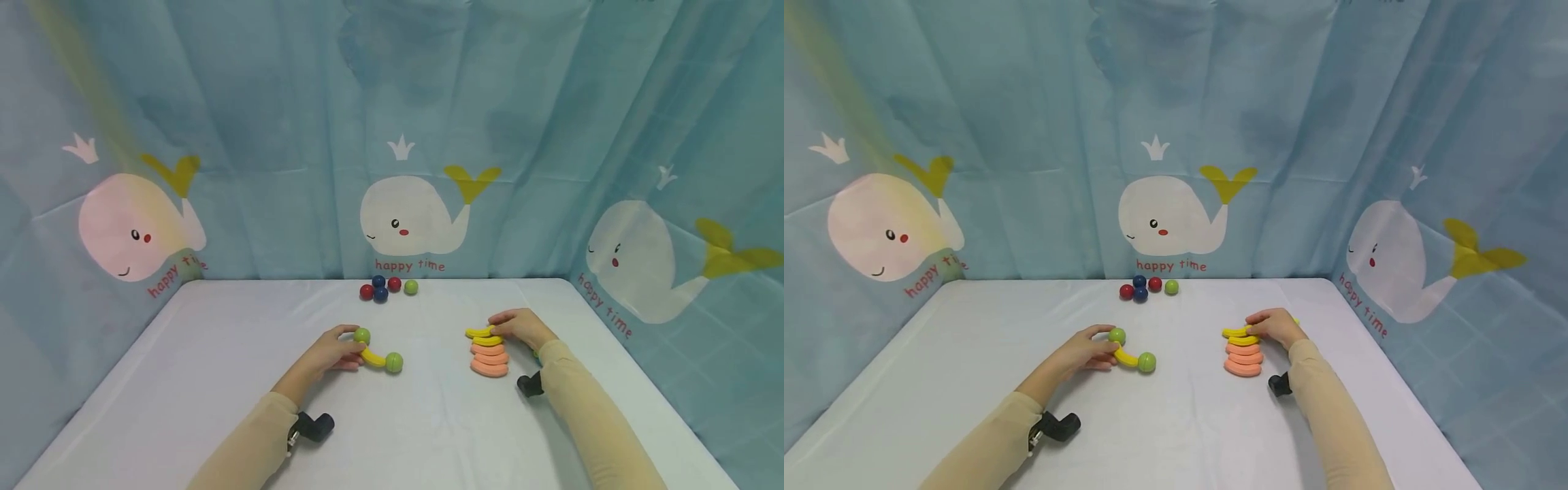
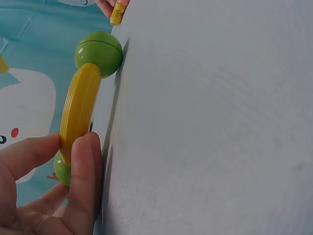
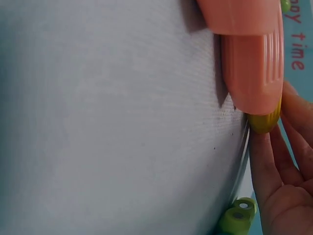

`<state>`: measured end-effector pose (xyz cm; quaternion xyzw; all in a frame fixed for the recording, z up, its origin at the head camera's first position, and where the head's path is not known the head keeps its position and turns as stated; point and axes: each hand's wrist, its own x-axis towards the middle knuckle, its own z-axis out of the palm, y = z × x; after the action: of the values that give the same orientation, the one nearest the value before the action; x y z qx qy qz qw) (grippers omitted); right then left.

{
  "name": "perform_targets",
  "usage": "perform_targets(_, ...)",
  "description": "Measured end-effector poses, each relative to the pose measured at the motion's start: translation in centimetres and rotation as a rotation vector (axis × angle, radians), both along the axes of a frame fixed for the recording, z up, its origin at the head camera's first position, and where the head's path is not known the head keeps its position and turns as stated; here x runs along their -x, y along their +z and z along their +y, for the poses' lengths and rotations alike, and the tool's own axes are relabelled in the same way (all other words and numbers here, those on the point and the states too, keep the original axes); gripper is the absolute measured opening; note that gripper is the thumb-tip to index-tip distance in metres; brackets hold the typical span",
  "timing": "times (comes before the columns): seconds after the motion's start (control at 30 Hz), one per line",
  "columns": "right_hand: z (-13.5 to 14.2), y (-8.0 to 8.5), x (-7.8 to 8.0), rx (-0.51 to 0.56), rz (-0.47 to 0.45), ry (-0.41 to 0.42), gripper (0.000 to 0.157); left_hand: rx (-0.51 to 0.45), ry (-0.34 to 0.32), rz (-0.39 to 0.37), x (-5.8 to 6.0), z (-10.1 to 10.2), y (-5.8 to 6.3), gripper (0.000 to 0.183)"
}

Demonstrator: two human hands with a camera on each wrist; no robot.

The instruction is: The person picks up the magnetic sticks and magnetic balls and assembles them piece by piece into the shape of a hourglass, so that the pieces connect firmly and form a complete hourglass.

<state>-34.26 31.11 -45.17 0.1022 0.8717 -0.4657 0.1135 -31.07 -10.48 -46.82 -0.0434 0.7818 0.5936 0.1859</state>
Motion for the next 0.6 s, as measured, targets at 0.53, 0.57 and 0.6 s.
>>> perform_targets(0.53, -0.28, -0.05, 0.33, -0.091, 0.032, 0.077, 0.031, 0.011, 0.048, -0.016, -0.12, 0.36, 0.07, 0.053)
perform_targets(0.57, -0.20, -0.09, 0.38, -0.097, 0.033, 0.081, 0.031, 0.010, 0.058, -0.018, -0.08, 0.43, 0.05, 0.051)
perform_targets(0.6, -0.12, -0.09, 0.42, -0.099, 0.031, 0.079, 0.031, 0.011, 0.067, -0.019, -0.04, 0.50, 0.00, 0.050)
